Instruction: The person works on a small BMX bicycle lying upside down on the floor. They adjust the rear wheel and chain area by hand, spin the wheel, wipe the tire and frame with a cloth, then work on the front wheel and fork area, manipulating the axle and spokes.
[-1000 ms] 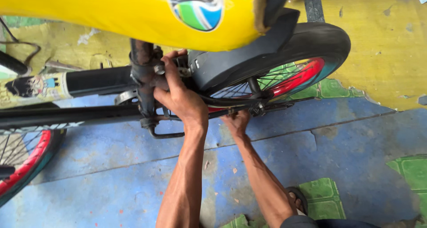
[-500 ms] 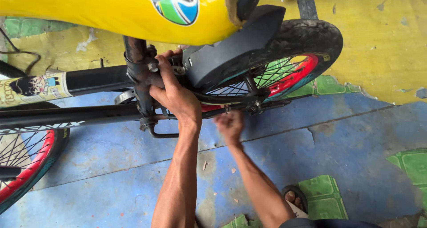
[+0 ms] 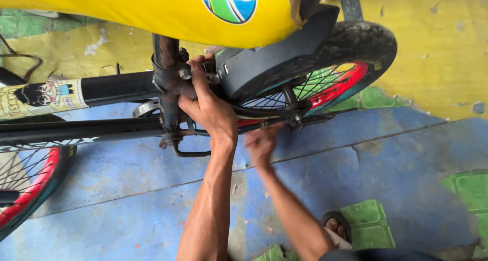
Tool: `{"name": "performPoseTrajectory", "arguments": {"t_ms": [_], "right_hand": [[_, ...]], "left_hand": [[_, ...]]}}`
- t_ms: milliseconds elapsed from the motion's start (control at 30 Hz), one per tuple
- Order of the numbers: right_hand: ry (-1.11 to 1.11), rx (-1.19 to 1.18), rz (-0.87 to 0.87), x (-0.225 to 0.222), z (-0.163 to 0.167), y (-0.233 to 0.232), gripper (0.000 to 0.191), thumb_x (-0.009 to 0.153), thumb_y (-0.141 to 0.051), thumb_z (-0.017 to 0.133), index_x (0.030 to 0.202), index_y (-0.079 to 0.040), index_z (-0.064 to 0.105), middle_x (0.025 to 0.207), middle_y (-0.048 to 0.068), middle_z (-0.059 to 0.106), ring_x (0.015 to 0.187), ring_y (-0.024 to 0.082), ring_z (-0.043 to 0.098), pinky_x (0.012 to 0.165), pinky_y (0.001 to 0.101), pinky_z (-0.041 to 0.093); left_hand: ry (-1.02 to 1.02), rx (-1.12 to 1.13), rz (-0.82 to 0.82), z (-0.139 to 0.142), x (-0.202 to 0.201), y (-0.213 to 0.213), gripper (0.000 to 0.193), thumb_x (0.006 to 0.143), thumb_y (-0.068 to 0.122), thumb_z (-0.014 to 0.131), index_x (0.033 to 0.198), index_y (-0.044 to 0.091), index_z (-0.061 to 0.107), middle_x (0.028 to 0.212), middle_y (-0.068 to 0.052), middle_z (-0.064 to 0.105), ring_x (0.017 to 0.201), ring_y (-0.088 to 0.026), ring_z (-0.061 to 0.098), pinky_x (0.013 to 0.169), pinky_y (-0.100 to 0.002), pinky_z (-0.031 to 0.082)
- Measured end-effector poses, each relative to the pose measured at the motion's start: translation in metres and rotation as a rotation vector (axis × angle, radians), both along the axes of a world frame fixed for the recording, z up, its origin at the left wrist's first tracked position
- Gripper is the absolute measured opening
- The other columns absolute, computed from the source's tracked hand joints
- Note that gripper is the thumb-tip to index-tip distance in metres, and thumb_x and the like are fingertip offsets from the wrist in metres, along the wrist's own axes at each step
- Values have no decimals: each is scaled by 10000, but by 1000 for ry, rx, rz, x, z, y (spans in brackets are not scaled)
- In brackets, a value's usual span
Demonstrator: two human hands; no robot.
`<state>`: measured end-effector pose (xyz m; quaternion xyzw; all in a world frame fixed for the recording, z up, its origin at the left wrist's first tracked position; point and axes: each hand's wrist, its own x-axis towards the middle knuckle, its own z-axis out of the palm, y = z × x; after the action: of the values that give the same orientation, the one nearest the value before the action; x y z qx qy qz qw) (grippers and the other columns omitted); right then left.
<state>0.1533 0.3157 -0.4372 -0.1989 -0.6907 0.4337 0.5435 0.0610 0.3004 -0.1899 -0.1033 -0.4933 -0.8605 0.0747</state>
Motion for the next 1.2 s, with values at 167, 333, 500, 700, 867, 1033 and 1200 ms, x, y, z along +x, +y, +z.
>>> {"name": "performPoseTrajectory", "arguments": {"t_ms": [167, 333, 500, 700, 867, 1033, 1200], "right_hand": [[-129, -105, 102, -1, 12, -32, 158, 1027, -106, 598, 894, -36, 647, 883, 91, 640, 654, 136, 647, 571, 294, 529], [296, -321, 37, 35, -3, 53, 119, 1091, -171, 648, 1019, -90, 600, 795, 54, 711, 665, 142, 685, 539, 243, 501], [-253, 308, -561, 57, -14, 135, 418, 1022, -154, 656, 1375, 63, 605, 1170, 231, 667, 1053, 395, 616, 935, 478, 510], [-255, 243, -351, 31, -19, 73, 171, 943, -156, 683, 924, -9, 598, 948, 165, 632, 923, 340, 624, 945, 493, 527], [-156, -13, -111, 14, -20, 9, 123, 906, -156, 605, 842, -51, 599, 858, 112, 632, 774, 263, 631, 811, 426, 530], [472, -1018, -8, 50, -9, 78, 164, 901, -232, 528, 893, -106, 632, 847, 88, 679, 650, 245, 629, 608, 378, 481], [721, -1243, -124, 115, -6, 161, 165, 921, -254, 491, 909, -149, 618, 822, 64, 680, 586, 248, 644, 469, 354, 448]], "left_hand": [[42, 3, -2, 0, -3, 2, 358, 1097, 238, 575, 1102, -106, 674, 1080, -120, 714, 1030, -170, 648, 999, -339, 502], [23, -16, -5, 3, -2, -1, 371, 1085, 277, 574, 1093, -83, 660, 1057, -135, 717, 1018, -181, 659, 996, -349, 502], [41, -92, 21, 6, -1, -4, 409, 1100, 308, 554, 1085, -83, 671, 1065, -126, 720, 1029, -176, 632, 1012, -349, 478], [70, -132, 53, 5, 0, -5, 392, 1093, 295, 544, 1088, -77, 666, 1054, -123, 738, 1025, -179, 654, 1023, -353, 486], [65, -87, 32, 2, -1, -6, 373, 1098, 269, 548, 1082, -85, 665, 1044, -127, 721, 1002, -184, 644, 981, -359, 493], [82, -53, 18, 1, -4, -7, 376, 1093, 280, 568, 1064, -84, 656, 1033, -133, 714, 996, -200, 662, 981, -357, 508], [-6, -58, -3, 1, -1, -11, 403, 1071, 311, 585, 1047, -82, 667, 1012, -139, 726, 961, -191, 660, 944, -351, 527]]}}
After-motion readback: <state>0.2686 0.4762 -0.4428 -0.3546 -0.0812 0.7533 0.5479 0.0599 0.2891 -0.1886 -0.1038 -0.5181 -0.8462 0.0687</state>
